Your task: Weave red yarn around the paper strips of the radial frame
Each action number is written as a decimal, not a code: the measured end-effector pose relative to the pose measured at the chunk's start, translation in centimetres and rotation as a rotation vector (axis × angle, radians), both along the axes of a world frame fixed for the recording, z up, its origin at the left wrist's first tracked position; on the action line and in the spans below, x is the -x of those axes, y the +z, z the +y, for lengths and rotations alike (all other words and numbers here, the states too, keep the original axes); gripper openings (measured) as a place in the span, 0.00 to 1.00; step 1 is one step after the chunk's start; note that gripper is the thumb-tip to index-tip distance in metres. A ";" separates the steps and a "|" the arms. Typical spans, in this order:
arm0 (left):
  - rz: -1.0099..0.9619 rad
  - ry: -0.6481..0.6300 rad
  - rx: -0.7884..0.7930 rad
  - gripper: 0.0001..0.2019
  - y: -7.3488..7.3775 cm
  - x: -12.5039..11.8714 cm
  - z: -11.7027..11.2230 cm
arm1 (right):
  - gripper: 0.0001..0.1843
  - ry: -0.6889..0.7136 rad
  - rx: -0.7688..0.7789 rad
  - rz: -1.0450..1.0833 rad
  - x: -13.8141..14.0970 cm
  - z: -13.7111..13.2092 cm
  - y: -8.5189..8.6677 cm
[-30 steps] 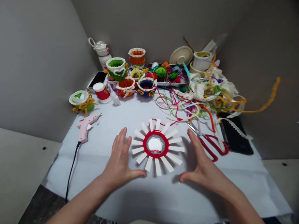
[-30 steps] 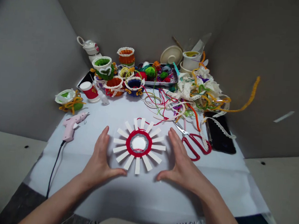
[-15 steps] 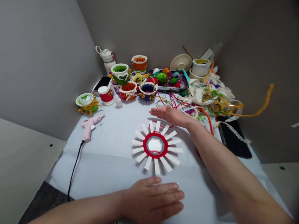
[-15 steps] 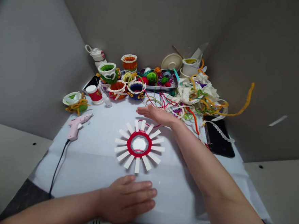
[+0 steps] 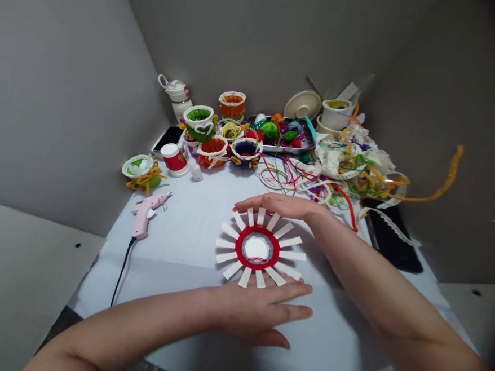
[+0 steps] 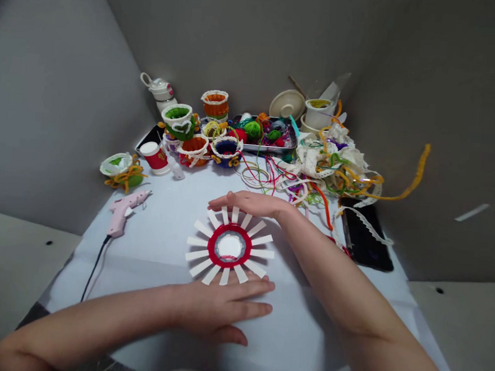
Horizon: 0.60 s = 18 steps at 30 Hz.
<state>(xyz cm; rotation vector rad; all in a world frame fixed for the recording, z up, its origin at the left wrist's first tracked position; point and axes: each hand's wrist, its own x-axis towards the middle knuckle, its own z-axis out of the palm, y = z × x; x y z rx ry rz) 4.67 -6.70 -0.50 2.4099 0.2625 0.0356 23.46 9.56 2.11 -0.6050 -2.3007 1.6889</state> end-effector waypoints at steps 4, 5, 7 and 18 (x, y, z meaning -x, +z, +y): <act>-0.158 0.067 0.211 0.35 0.7 0.5 0.9 | 0.44 0.020 -0.064 0.016 0.3 -0.9 0.7; -0.185 0.079 0.250 0.37 0.8 0.7 1.0 | 0.44 0.021 -0.072 0.018 0.3 -1.3 0.9; -0.222 0.103 0.305 0.39 1.0 0.9 1.1 | 0.45 0.028 -0.087 0.011 0.2 -2.1 1.4; -0.244 0.336 0.579 0.38 3.2 1.5 2.3 | 0.46 0.066 -0.050 -0.047 -0.7 -5.4 2.4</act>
